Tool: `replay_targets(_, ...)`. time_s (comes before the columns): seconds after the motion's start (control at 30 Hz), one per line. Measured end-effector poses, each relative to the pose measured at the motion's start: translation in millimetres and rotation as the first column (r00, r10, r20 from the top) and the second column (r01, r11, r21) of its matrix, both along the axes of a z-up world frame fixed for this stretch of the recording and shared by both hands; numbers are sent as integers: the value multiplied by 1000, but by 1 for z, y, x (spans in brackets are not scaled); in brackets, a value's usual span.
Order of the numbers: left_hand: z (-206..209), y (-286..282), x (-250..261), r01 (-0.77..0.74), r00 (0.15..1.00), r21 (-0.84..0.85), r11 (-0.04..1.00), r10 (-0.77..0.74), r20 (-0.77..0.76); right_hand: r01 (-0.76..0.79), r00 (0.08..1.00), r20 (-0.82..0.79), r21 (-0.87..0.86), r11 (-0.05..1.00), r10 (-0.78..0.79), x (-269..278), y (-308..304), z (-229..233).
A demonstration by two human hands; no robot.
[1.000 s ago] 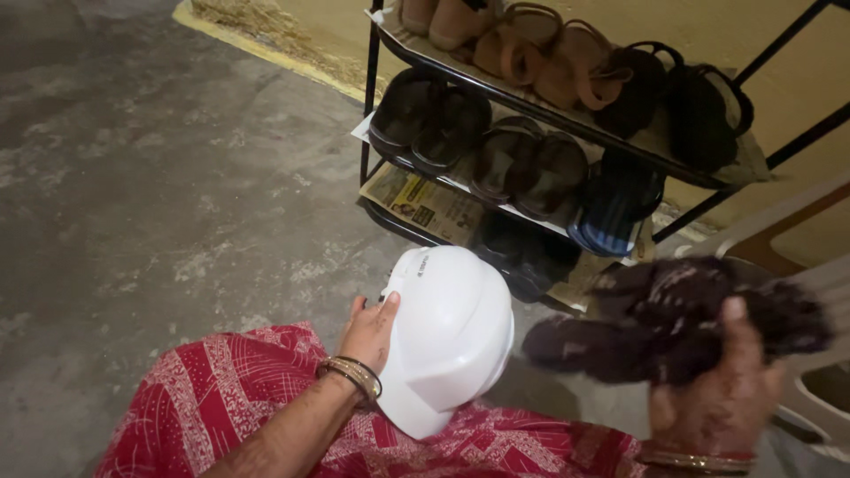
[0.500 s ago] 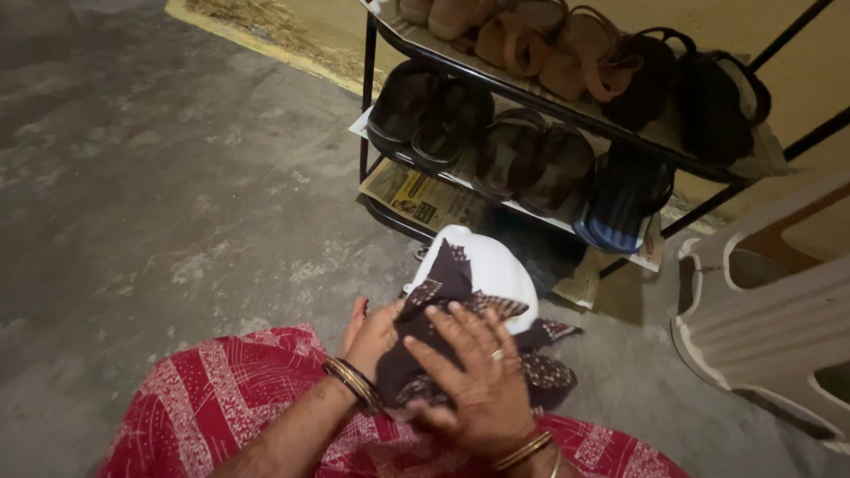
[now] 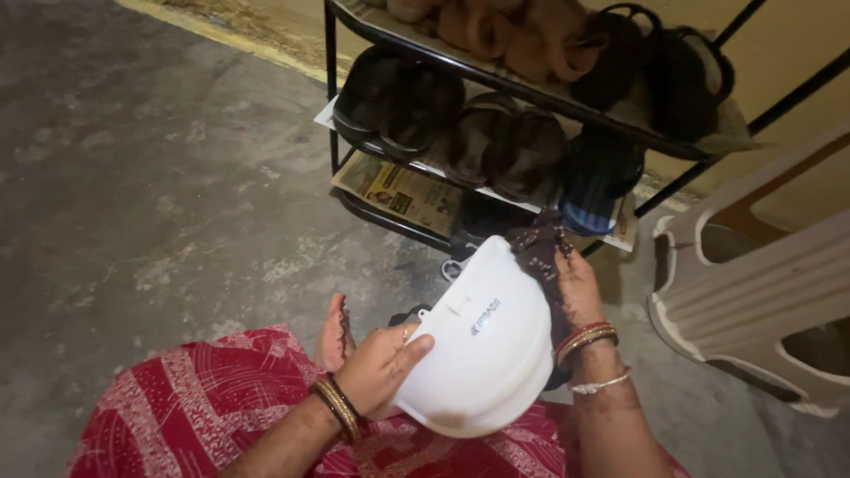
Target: The person sits on the floor and wipes a dark-colored shoe with a patterned cloth. After cleaning the shoe, the person picks up a white cap and wipes it with the same cloth.
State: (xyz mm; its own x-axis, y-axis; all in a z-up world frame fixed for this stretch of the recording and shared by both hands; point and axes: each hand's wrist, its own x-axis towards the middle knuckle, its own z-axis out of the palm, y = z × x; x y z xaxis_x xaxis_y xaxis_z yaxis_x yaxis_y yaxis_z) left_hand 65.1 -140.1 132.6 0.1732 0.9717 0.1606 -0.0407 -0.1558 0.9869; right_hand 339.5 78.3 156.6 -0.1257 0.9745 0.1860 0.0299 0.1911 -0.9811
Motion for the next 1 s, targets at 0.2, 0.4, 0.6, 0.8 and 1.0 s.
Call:
replay_targets(0.2,6,0,-10,-86,962,91,992,107,-251,92,984,143,74,993,-102,-34,-62,46)
replay_targets(0.4,33,-1,-17,-352,877,-142,925,274,-395,-126,834,521,500,857,-181,-72,-97,95)
replay_targets(0.6,-24,10,-25,-450,883,-205,869,399,-249,-342,688,724,373,863,-41,-107,-128,95)
replay_targets(0.8,-107,37,-32,-217,545,-471,855,507,668,-638,378,926,280,718,-25,-128,-181,65)
replay_targets(1.0,-127,45,-31,-361,704,-526,770,595,388,-321,752,656,281,904,63,-113,-131,26)
